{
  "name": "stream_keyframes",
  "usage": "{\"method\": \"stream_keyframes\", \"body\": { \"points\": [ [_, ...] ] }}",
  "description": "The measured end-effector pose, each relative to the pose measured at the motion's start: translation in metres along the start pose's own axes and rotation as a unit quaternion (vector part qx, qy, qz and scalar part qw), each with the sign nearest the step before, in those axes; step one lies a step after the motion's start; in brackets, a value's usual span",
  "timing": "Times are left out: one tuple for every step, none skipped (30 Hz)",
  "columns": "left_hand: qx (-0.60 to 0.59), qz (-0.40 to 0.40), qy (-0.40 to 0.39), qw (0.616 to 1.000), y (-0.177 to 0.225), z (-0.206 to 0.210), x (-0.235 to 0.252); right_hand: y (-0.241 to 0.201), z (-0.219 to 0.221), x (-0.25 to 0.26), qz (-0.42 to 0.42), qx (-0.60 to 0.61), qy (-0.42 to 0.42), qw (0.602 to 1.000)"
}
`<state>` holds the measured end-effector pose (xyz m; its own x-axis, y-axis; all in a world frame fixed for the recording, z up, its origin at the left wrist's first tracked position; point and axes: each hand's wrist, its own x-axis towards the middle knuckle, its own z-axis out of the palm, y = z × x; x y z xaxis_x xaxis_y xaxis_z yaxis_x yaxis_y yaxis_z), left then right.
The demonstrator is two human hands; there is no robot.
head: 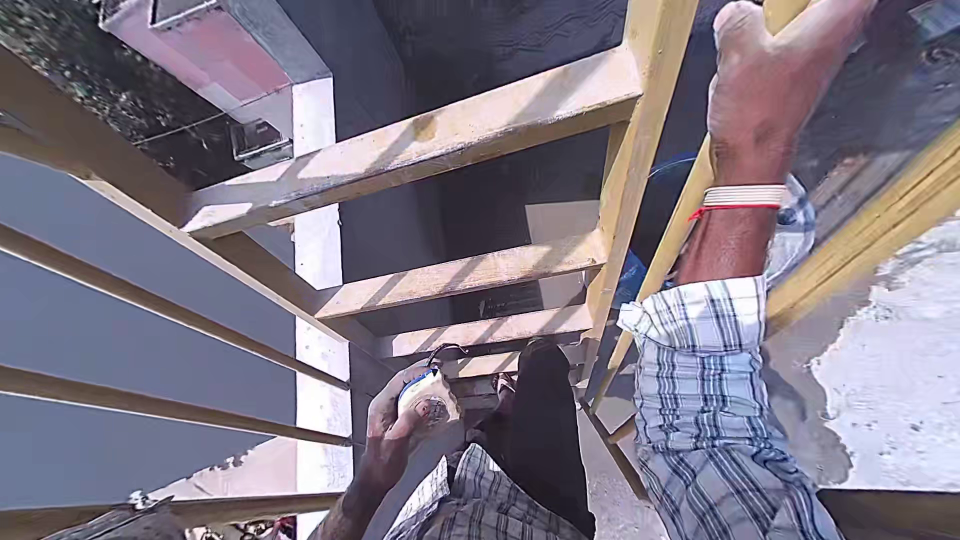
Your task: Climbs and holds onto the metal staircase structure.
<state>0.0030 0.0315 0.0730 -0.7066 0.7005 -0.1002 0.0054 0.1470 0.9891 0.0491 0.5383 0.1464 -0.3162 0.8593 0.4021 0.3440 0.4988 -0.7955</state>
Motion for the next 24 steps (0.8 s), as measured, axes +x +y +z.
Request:
{"method": "stream_keyframes", "body": {
  "points": [
    [-0.004,0.001,0.003,1.0,0.024,0.006,0.004,-0.004,0.001,-0.004,-0.002,0.029,0.01,1.0],
    [-0.011,0.005,0.007,1.0,0.043,0.015,0.011,-0.008,-0.001,-0.006,-0.004,0.041,0.009,0.999],
    [-0.014,0.01,0.011,1.0,0.059,0.023,0.02,-0.019,-0.007,-0.011,0.008,0.042,-0.004,0.999],
    [-0.017,0.012,0.015,1.0,0.073,0.03,0.025,-0.038,-0.02,-0.022,0.039,0.032,-0.041,0.998],
    [-0.017,0.016,0.018,1.0,0.082,0.037,0.03,-0.053,-0.028,-0.028,0.064,0.026,-0.057,0.996],
    [-0.012,0.02,0.017,1.0,0.091,0.041,0.033,-0.067,-0.035,-0.032,0.087,0.022,-0.074,0.993],
    [-0.005,0.025,0.014,1.0,0.1,0.042,0.035,-0.082,-0.04,-0.032,0.105,0.017,-0.091,0.99],
    [0.003,0.03,0.012,0.999,0.108,0.042,0.038,-0.084,-0.038,-0.031,0.108,0.017,-0.086,0.99],
    [0.013,0.033,0.015,0.999,0.115,0.042,0.041,-0.079,-0.035,-0.029,0.108,0.014,-0.078,0.991],
    [0.02,0.035,0.021,0.999,0.12,0.041,0.045,-0.067,-0.029,-0.028,0.094,0.012,-0.057,0.994],
    [0.022,0.036,0.027,0.999,0.125,0.04,0.049,-0.051,-0.02,-0.028,0.078,0.006,-0.029,0.996],
    [0.022,0.04,0.036,0.998,0.129,0.038,0.053,-0.033,-0.009,-0.026,0.059,0.003,0.005,0.998],
    [0.019,0.045,0.044,0.998,0.133,0.037,0.058,-0.023,-0.002,-0.022,0.049,-0.002,0.028,0.998],
    [0.016,0.049,0.053,0.997,0.136,0.037,0.061,-0.019,0.0,-0.02,0.049,-0.008,0.037,0.998],
    [0.014,0.053,0.063,0.997,0.139,0.037,0.065,-0.02,0.0,-0.019,0.054,-0.012,0.039,0.998],
    [0.009,0.05,0.071,0.996,0.142,0.037,0.068,-0.023,-0.001,-0.019,0.061,-0.012,0.04,0.997],
    [0.008,0.045,0.079,0.996,0.146,0.036,0.07,-0.026,-0.002,-0.019,0.068,-0.006,0.041,0.997],
    [0.007,0.04,0.087,0.995,0.149,0.036,0.072,-0.029,-0.002,-0.02,0.073,0.003,0.043,0.996],
    [0.009,0.036,0.094,0.995,0.153,0.034,0.073,-0.03,-0.001,-0.02,0.074,0.01,0.051,0.996],
    [0.013,0.034,0.101,0.994,0.157,0.033,0.075,-0.031,0.0,-0.021,0.076,0.018,0.058,0.995],
    [0.016,0.035,0.107,0.994,0.159,0.031,0.078,-0.032,0.001,-0.02,0.08,0.023,0.064,0.995],
    [0.015,0.038,0.11,0.993,0.163,0.028,0.081,-0.033,0.001,-0.019,0.083,0.026,0.067,0.994],
    [0.016,0.04,0.114,0.993,0.166,0.025,0.084,-0.035,0.002,-0.02,0.083,0.024,0.07,0.994],
    [0.014,0.042,0.118,0.992,0.169,0.022,0.086,-0.035,0.002,-0.021,0.08,0.021,0.075,0.994]
  ]
}}
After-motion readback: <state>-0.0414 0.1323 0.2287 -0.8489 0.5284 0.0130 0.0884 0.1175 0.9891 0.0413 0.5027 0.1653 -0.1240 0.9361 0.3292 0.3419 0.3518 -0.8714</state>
